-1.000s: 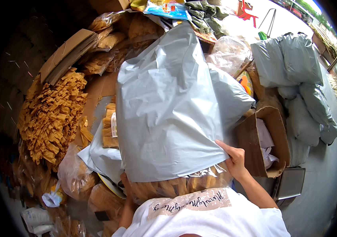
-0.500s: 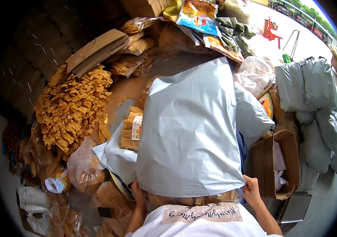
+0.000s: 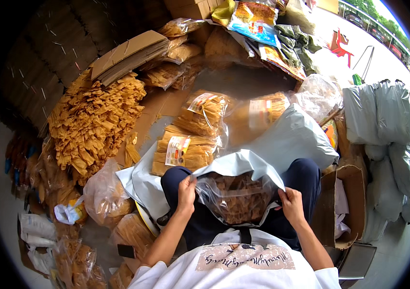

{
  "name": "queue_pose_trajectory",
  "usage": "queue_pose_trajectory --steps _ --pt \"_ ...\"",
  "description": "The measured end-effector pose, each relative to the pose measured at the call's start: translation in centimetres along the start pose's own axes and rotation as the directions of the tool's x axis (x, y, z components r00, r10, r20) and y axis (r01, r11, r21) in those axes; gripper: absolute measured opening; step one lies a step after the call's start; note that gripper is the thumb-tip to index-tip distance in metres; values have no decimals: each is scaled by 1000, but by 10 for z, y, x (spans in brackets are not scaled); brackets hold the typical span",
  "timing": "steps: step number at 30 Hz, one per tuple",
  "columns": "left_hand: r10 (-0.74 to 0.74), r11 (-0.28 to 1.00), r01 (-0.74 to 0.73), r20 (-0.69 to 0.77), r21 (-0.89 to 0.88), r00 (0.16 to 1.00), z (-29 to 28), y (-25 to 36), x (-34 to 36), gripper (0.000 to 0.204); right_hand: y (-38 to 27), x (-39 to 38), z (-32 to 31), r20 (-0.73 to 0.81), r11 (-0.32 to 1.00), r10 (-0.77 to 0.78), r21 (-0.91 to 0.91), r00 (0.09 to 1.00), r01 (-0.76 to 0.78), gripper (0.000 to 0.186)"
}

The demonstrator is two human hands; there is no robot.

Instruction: The person sits on the floor and repeatedly packs pre-packaged dried food items into grey shipping mailers. They open the mailer, insert the food package, and fold the top of the mailer closed. The person handles multiple packages and mailers in a repetitive sequence.

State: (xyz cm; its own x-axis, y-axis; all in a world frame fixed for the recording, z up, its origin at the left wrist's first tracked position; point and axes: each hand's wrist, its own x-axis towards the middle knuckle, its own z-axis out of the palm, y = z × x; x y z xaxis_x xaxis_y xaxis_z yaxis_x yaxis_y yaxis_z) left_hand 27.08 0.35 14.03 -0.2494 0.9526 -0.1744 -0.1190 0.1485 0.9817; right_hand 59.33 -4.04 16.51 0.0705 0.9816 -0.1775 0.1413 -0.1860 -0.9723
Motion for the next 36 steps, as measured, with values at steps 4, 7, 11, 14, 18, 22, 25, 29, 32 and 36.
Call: queue_pose_trajectory --steps 4,7,11,14,18,22,25,29,32,36 --pt "186 977 -187 19 105 982 10 51 51 21 -29 -4 -2 -83 971 -69 222 994 86 33" --pt "416 854 -424 93 302 905 4 70 96 20 -52 -28 -11 16 958 -286 -18 958 286 40" --pt "499 583 -501 205 640 842 20 92 125 14 -65 -52 -14 357 966 -194 -92 914 241 45" --pt "435 494 -523 323 695 840 18 30 151 13 -40 -58 11 556 905 -128 -274 821 327 46" --pt "435 493 -591 407 639 803 61 55 133 11 -45 -61 11 658 898 -28 -315 753 308 45" --pt "418 563 -646 496 516 761 75 65 136 10 -67 -58 15 818 737 -134 -295 559 608 35" --pt "336 543 -645 564 538 754 78 61 143 10 -102 -32 16 865 742 -43 -308 500 595 25" --pt "291 466 -654 595 596 749 88 67 139 13 -130 15 50 625 665 -448 -245 640 705 16" --pt "300 462 -673 612 578 732 95 71 137 11 -82 82 93 652 315 -547 -420 524 851 28" --pt "364 501 -667 565 552 741 75 59 147 8 -39 135 129 634 244 -470 -576 614 781 38"
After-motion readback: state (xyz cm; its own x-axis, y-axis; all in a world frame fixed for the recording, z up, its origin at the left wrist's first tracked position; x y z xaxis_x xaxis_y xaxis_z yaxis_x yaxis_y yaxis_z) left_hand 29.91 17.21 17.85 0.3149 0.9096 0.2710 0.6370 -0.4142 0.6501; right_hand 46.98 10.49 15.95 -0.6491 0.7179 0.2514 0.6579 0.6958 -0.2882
